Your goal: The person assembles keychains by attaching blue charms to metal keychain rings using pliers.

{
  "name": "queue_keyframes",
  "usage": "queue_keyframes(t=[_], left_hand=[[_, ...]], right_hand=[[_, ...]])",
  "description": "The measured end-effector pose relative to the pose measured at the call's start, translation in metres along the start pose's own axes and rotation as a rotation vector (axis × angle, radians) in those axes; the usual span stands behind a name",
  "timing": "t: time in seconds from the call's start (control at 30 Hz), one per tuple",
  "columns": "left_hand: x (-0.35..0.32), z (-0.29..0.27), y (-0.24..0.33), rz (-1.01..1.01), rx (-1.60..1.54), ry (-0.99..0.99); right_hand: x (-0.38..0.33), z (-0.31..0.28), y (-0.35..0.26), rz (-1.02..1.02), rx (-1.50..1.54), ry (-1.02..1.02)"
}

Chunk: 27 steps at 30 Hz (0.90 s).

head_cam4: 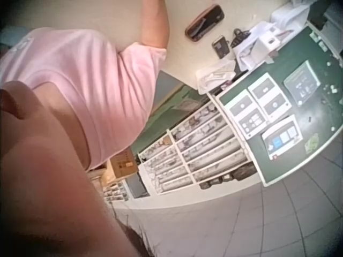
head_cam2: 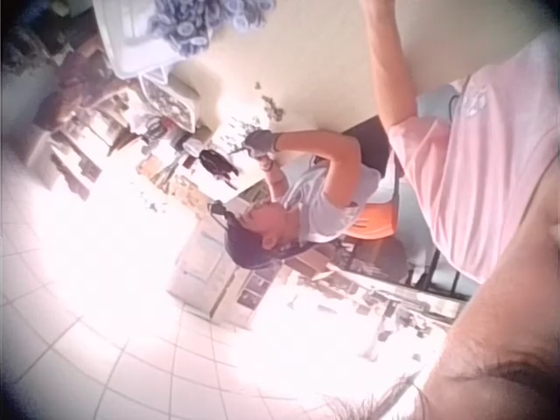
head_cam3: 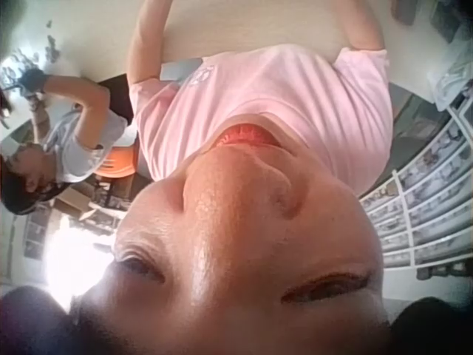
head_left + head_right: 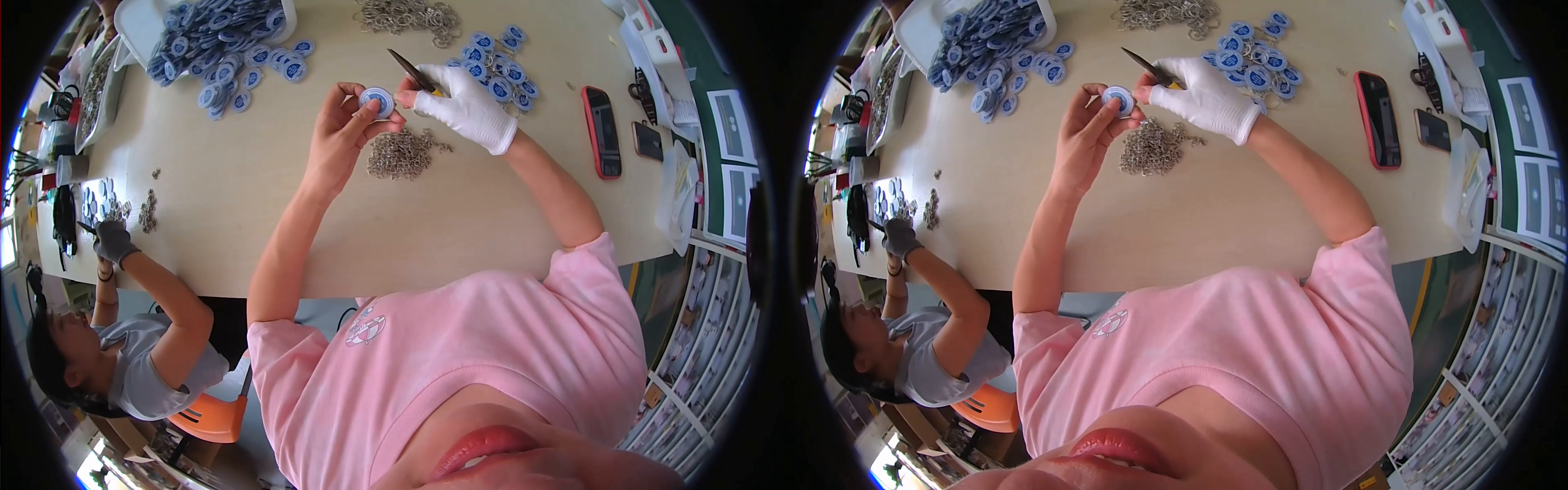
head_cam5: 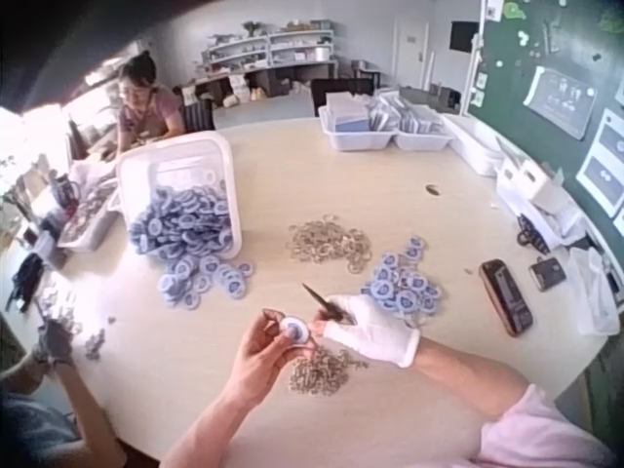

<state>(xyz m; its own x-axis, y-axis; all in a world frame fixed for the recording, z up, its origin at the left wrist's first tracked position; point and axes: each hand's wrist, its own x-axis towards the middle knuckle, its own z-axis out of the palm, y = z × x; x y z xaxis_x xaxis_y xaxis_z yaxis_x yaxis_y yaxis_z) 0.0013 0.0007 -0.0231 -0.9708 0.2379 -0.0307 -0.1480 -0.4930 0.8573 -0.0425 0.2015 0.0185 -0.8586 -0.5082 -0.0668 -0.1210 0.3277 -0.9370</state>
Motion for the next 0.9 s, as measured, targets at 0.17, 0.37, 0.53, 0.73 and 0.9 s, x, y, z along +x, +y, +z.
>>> queue_keyframes(t=[0.17,0.37,0.53,0.73,0.9], left_hand=[[-0.001,0.000,-0.002,-0.004,-0.031,0.032],[-0.001,0.003,0.001,0.050,0.024,-0.004],[0.001,-0.003,-0.001,0.120,0.129,-0.074],[-0.002,-0.008,-0.001,0.122,0.105,-0.126],[-0.001,-0.003,-0.002,0.183,0.273,-0.171]], right_hand=[[0.001,0.004,0.006,-0.039,-0.021,0.003],[0.001,0.003,0.007,0.008,0.090,-0.041],[0.001,0.001,0.005,0.112,0.139,-0.092],[-0.001,0.002,0.010,0.072,0.074,-0.059],[-0.005,0.006,0.014,0.124,0.140,-0.008]])
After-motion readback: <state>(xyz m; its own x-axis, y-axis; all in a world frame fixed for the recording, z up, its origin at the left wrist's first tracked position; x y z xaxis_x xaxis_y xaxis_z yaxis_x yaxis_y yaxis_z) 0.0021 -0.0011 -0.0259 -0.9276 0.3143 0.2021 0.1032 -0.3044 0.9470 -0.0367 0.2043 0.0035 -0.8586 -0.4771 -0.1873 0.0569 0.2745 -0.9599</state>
